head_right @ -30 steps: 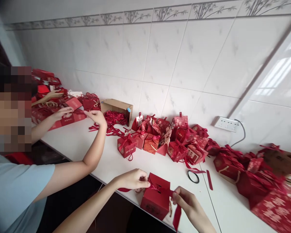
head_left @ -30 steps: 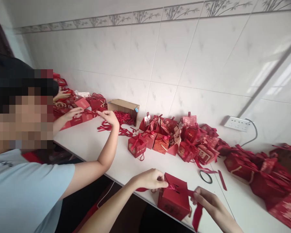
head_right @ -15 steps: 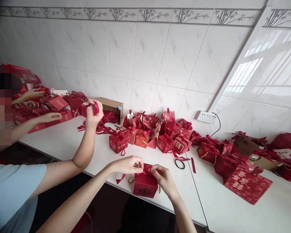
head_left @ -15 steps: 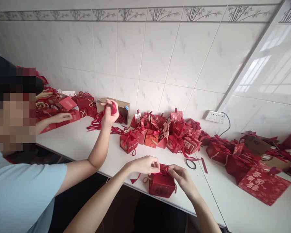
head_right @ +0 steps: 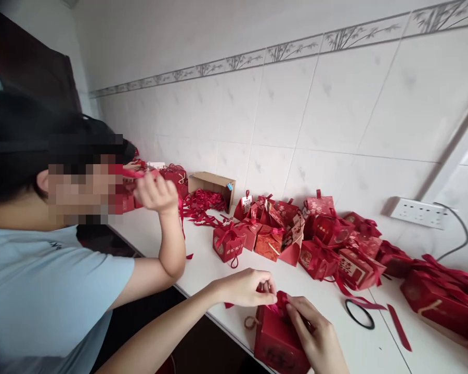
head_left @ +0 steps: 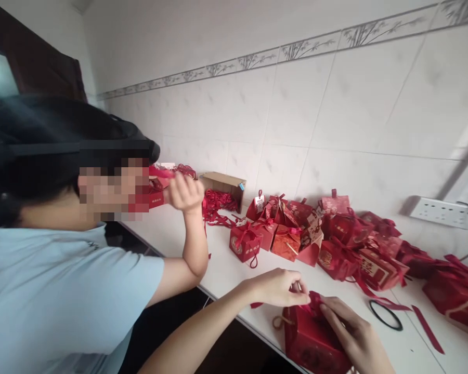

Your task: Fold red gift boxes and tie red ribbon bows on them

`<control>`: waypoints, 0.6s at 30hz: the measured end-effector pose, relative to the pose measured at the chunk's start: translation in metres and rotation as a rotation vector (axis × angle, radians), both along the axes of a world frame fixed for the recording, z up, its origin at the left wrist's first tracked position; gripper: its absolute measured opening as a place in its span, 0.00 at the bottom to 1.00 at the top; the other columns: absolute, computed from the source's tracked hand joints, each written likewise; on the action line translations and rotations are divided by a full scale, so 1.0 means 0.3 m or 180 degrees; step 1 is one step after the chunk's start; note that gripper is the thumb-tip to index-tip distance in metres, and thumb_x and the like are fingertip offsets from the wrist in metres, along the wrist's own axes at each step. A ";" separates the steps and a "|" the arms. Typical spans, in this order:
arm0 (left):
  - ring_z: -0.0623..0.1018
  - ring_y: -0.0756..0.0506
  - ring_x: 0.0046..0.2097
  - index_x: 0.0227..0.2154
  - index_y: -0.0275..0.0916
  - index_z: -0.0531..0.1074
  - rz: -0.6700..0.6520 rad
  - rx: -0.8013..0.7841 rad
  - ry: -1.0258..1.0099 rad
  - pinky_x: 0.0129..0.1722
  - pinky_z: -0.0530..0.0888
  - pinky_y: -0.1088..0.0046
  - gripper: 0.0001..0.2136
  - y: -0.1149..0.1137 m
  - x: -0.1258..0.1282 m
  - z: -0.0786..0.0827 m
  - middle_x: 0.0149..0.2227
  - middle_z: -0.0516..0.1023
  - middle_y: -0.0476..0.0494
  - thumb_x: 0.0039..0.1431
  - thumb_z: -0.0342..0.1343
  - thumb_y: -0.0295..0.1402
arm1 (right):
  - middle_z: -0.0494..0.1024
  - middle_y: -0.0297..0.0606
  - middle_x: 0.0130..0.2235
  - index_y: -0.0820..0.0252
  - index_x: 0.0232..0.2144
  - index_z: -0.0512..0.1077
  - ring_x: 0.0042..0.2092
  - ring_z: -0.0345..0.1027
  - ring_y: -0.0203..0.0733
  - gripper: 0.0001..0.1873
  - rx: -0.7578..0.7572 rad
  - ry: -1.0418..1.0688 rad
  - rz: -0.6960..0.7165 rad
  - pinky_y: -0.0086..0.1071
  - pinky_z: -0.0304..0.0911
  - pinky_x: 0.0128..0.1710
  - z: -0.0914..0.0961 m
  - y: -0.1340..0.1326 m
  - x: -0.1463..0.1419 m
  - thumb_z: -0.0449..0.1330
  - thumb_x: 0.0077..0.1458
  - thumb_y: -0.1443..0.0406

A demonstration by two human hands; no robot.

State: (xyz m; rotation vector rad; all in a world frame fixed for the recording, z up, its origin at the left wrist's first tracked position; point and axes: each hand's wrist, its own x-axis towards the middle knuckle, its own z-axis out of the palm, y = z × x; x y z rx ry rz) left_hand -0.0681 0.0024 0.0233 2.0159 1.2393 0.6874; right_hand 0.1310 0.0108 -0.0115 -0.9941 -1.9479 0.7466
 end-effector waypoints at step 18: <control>0.66 0.52 0.25 0.21 0.36 0.69 -0.0574 -0.0051 0.0583 0.25 0.57 0.77 0.12 0.002 -0.026 0.105 0.23 0.68 0.52 0.52 0.53 0.40 | 0.78 0.39 0.38 0.59 0.34 0.73 0.38 0.72 0.45 0.14 -0.0389 0.0326 -0.0357 0.37 0.67 0.41 0.036 -0.012 -0.029 0.54 0.52 0.57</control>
